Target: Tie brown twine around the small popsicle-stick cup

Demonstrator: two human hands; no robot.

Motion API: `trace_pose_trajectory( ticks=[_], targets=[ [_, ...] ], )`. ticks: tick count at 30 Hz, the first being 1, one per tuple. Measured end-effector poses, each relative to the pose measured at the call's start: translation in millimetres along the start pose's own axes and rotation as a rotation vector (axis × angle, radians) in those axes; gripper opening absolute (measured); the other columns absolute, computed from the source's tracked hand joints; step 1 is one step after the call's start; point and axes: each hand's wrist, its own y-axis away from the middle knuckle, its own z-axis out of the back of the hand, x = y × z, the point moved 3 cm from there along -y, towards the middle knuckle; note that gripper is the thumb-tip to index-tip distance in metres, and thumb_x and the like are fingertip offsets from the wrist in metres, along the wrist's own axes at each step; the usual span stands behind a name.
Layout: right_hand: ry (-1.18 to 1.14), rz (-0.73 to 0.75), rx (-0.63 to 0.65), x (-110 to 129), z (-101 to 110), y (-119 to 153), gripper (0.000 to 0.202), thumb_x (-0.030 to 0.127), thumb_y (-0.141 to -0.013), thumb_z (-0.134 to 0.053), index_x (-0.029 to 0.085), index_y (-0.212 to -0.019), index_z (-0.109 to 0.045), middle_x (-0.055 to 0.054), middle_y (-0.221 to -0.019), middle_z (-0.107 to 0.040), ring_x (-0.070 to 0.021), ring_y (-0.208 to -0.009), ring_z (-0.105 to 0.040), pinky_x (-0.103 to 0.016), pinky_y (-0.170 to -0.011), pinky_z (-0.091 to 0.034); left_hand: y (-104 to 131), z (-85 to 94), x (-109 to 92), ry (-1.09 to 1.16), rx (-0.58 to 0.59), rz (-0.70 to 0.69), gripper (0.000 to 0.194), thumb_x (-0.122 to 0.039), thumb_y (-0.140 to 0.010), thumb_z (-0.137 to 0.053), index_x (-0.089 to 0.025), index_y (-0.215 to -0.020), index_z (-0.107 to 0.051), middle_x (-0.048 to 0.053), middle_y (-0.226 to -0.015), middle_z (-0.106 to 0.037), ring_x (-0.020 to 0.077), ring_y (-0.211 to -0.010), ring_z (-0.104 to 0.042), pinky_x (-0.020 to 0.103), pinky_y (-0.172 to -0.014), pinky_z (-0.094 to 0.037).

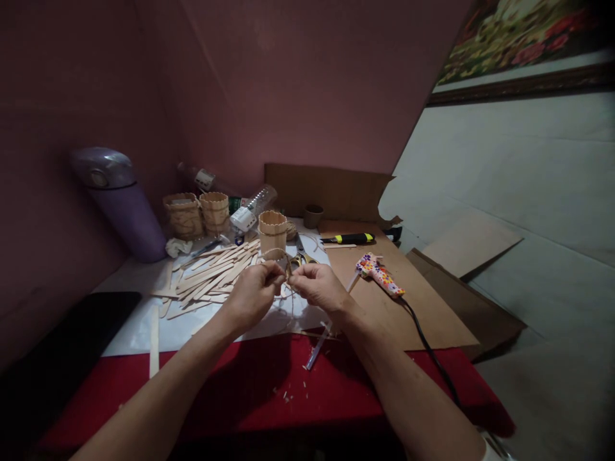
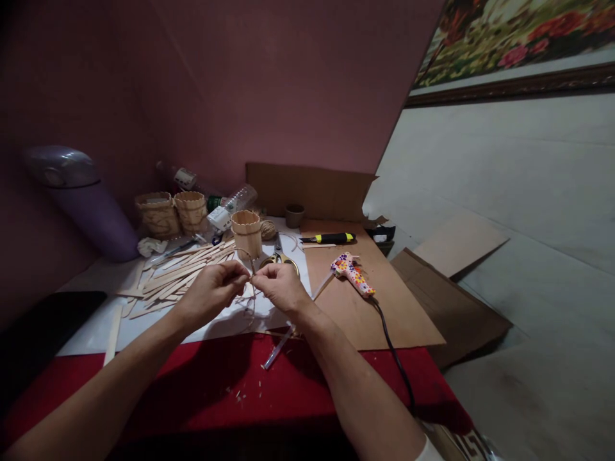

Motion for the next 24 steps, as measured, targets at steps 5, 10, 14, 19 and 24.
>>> trace_pose_trajectory(
  ticks=[5, 10, 14, 19, 24],
  targets=[
    [-0.028, -0.032, 0.036, 5, 1, 2, 0.016, 0.03, -0.063, -0.056, 0.017, -0.056, -0.05, 0.006, -0.046, -0.042, -0.005, -0.042, -0.031, -0.02, -0.042, -0.022, 0, 0.8, -2, 0.018, 0.059, -0.034, 0.021, -0.027, -0.077, -0.052, -0.015, -0.067, -0.066, 0.0, -0.056, -0.054, 0.0108, -0.054, -0.042, 0.022, -0.05, -0.031],
    [0.056, -0.013, 0.081, 5, 5, 3, 0.012, 0.026, -0.065, -0.054, 0.016, -0.058, -0.053, 0.005, -0.05, -0.043, -0.0057, -0.045, -0.034, -0.02, -0.044, -0.024, -1, 1.4, -3, 0.011, 0.076, -0.039, 0.025, -0.031, -0.077, -0.053, -0.014, -0.061, -0.063, -0.001, -0.053, -0.05, 0.0101, -0.053, -0.04, 0.022, -0.05, -0.03],
    [0.164, 0.063, 0.08, 3, 7, 2, 0.016, 0.027, -0.07, -0.054, 0.015, -0.06, -0.055, 0.003, -0.054, -0.048, -0.0074, -0.05, -0.038, -0.021, -0.047, -0.028, -1, 1.7, -3, -0.029, 0.076, -0.035, 0.036, -0.037, -0.077, -0.053, -0.015, -0.049, -0.055, -0.004, -0.046, -0.039, 0.0085, -0.049, -0.032, 0.022, -0.046, -0.023],
    [0.364, 0.197, -0.009, 5, 7, 5, 0.015, 0.023, -0.074, -0.052, 0.016, -0.063, -0.059, 0.0, -0.06, -0.055, -0.0097, -0.057, -0.045, -0.022, -0.053, -0.032, -2, 1.2, 0, 0.024, 0.044, 0.045, 0.025, -0.034, -0.072, -0.058, -0.014, -0.058, -0.064, -0.001, -0.05, -0.053, 0.0101, -0.052, -0.041, 0.021, -0.048, -0.029],
    [0.434, 0.258, -0.075, 12, 8, 10, 0.017, 0.026, -0.078, -0.055, 0.017, -0.063, -0.059, -0.001, -0.062, -0.058, -0.0107, -0.058, -0.047, -0.024, -0.055, -0.033, -3, 0.5, 6, 0.144, 0.004, 0.127, 0.023, -0.035, -0.067, -0.063, -0.015, -0.055, -0.061, -0.002, -0.048, -0.05, 0.0091, -0.048, -0.039, 0.021, -0.046, -0.028]
  ],
)
